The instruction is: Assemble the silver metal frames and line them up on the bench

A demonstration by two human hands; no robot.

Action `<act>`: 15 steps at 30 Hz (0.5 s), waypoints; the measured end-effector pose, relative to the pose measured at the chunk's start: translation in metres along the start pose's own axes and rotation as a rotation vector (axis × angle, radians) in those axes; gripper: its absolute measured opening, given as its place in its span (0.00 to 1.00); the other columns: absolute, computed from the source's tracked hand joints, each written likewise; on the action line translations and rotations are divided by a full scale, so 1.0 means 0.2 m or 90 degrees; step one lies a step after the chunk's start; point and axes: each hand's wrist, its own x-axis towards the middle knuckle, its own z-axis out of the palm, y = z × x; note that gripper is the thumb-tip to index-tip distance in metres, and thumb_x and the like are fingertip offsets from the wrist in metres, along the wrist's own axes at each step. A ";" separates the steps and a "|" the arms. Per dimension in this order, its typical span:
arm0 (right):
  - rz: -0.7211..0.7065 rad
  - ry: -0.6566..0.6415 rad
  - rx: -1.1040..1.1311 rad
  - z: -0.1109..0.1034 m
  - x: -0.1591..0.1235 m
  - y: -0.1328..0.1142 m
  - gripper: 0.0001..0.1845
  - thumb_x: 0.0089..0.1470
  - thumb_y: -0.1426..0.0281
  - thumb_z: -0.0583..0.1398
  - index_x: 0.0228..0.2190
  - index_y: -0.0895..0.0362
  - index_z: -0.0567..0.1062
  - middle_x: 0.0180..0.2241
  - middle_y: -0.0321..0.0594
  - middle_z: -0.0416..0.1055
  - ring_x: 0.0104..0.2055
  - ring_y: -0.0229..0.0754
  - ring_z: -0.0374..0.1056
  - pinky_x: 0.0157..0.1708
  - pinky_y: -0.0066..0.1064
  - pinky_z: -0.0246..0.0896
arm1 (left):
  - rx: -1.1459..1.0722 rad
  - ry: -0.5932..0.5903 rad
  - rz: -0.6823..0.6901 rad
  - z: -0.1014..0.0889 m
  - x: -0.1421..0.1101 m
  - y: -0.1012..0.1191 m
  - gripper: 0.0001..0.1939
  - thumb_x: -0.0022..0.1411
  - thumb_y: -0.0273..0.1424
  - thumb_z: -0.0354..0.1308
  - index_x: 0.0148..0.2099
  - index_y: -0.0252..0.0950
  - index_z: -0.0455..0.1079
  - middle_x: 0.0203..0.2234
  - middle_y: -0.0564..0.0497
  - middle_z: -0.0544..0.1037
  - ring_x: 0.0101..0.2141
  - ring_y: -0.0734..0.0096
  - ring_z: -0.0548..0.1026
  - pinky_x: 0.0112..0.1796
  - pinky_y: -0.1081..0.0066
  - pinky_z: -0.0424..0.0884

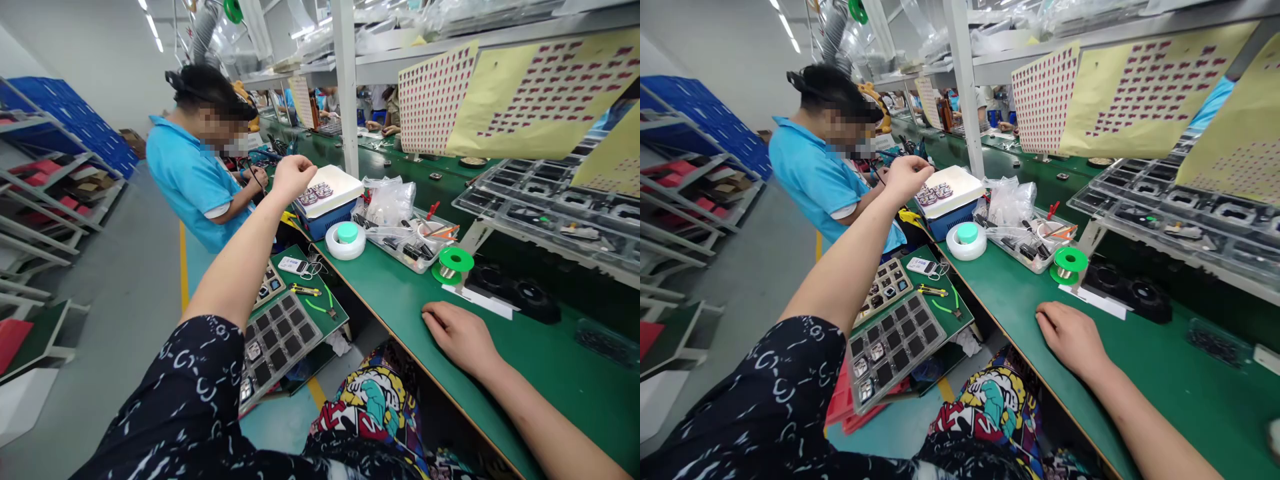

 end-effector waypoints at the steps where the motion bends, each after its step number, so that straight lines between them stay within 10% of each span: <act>1: 0.001 0.002 -0.003 0.00 0.00 0.00 0.15 0.73 0.60 0.53 0.44 0.49 0.78 0.43 0.38 0.81 0.42 0.47 0.77 0.38 0.37 0.66 | -0.013 0.027 0.011 -0.04 -0.08 0.00 0.13 0.68 0.35 0.58 0.43 0.32 0.80 0.38 0.45 0.81 0.40 0.64 0.76 0.46 0.67 0.70; 6: -0.013 0.006 -0.014 -0.01 0.01 -0.01 0.15 0.72 0.60 0.53 0.44 0.50 0.79 0.44 0.39 0.82 0.42 0.48 0.78 0.38 0.38 0.67 | -0.045 -0.006 -0.025 -0.22 -0.65 -0.15 0.19 0.67 0.45 0.59 0.43 0.35 0.80 0.32 0.49 0.80 0.33 0.67 0.74 0.36 0.69 0.69; 12: 0.000 0.015 -0.029 0.00 0.02 -0.01 0.14 0.69 0.57 0.56 0.44 0.50 0.79 0.42 0.41 0.82 0.41 0.51 0.78 0.32 0.38 0.63 | 0.170 -0.510 -0.207 -0.25 -1.46 -0.59 0.11 0.64 0.37 0.60 0.41 0.39 0.82 0.36 0.48 0.84 0.37 0.61 0.79 0.40 0.67 0.70; 15: 0.008 0.007 -0.027 0.02 0.03 0.00 0.14 0.70 0.58 0.57 0.44 0.50 0.79 0.41 0.43 0.83 0.40 0.50 0.77 0.32 0.39 0.62 | 0.264 -0.611 -0.306 -0.21 -1.80 -0.70 0.08 0.59 0.32 0.62 0.38 0.37 0.81 0.37 0.43 0.84 0.40 0.56 0.80 0.41 0.66 0.71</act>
